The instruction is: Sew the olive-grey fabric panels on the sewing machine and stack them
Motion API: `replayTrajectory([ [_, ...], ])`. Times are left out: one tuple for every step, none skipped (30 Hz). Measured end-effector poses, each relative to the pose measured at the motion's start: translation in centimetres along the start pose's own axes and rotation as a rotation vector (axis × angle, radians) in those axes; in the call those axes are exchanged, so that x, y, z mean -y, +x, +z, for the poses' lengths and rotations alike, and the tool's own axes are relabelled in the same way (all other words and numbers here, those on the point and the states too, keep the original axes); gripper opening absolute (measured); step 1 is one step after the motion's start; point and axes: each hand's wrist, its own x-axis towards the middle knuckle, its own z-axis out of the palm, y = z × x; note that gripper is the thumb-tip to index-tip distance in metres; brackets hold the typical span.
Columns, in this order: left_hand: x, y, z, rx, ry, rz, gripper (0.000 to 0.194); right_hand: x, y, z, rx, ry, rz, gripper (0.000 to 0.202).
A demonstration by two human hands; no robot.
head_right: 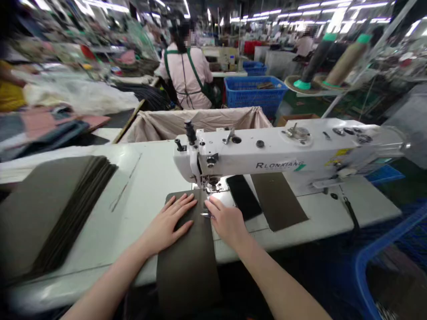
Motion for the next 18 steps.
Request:
replayTrajectory([
  [-0.02,-0.05,0.00,-0.006,-0.006,0.001,0.058,0.01,-0.01,-0.01,0.006,0.004,0.003,0.051],
  [-0.04,-0.09,0.00,-0.011,-0.011,0.002,0.059,0.02,-0.02,-0.01,0.011,0.008,0.005,0.051],
  [-0.05,-0.11,0.00,-0.017,-0.015,0.002,0.059,0.02,-0.02,-0.02,0.015,0.012,0.007,0.050],
  [-0.05,-0.10,-0.01,-0.021,-0.018,0.001,0.060,0.03,-0.02,-0.01,0.018,0.014,0.008,0.050],
  [-0.05,-0.06,-0.02,-0.025,-0.019,0.001,0.060,0.04,-0.01,0.01,0.018,0.018,0.010,0.050],
  [-0.04,-0.01,-0.03,-0.030,-0.019,0.000,0.061,0.04,0.00,0.03,0.017,0.019,0.010,0.050],
  [-0.03,0.05,-0.04,-0.033,-0.019,-0.001,0.061,0.05,0.01,0.06,0.014,0.019,0.011,0.050],
  [-0.01,0.11,-0.06,-0.036,-0.020,-0.003,0.061,0.06,0.02,0.10,0.012,0.018,0.011,0.050],
  [0.00,0.16,-0.07,-0.037,-0.021,-0.003,0.061,0.07,0.03,0.14,0.010,0.016,0.011,0.050],
  [0.01,0.20,-0.08,-0.038,-0.022,-0.001,0.061,0.08,0.05,0.17,0.008,0.014,0.011,0.051],
  [0.03,0.22,-0.09,-0.039,-0.024,0.001,0.061,0.09,0.07,0.19,0.008,0.012,0.011,0.051],
  [0.05,0.22,-0.09,-0.040,-0.026,0.002,0.061,0.10,0.09,0.21,0.008,0.009,0.013,0.051],
  [0.07,0.21,-0.08,-0.042,-0.028,0.003,0.061,0.12,0.11,0.21,0.010,0.007,0.014,0.051],
  [0.10,0.19,-0.05,-0.046,-0.030,0.005,0.061,0.13,0.12,0.21,0.013,0.005,0.016,0.051],
  [0.14,0.16,-0.02,-0.049,-0.032,0.006,0.061,0.14,0.14,0.20,0.016,0.004,0.017,0.051],
  [0.18,0.13,0.02,-0.054,-0.033,0.007,0.061,0.16,0.15,0.19,0.019,0.004,0.017,0.051],
  [0.23,0.10,0.06,-0.056,-0.034,0.008,0.061,0.16,0.16,0.17,0.022,0.004,0.017,0.051],
  [0.26,0.09,0.11,-0.058,-0.035,0.010,0.061,0.17,0.16,0.14,0.024,0.004,0.018,0.051],
])
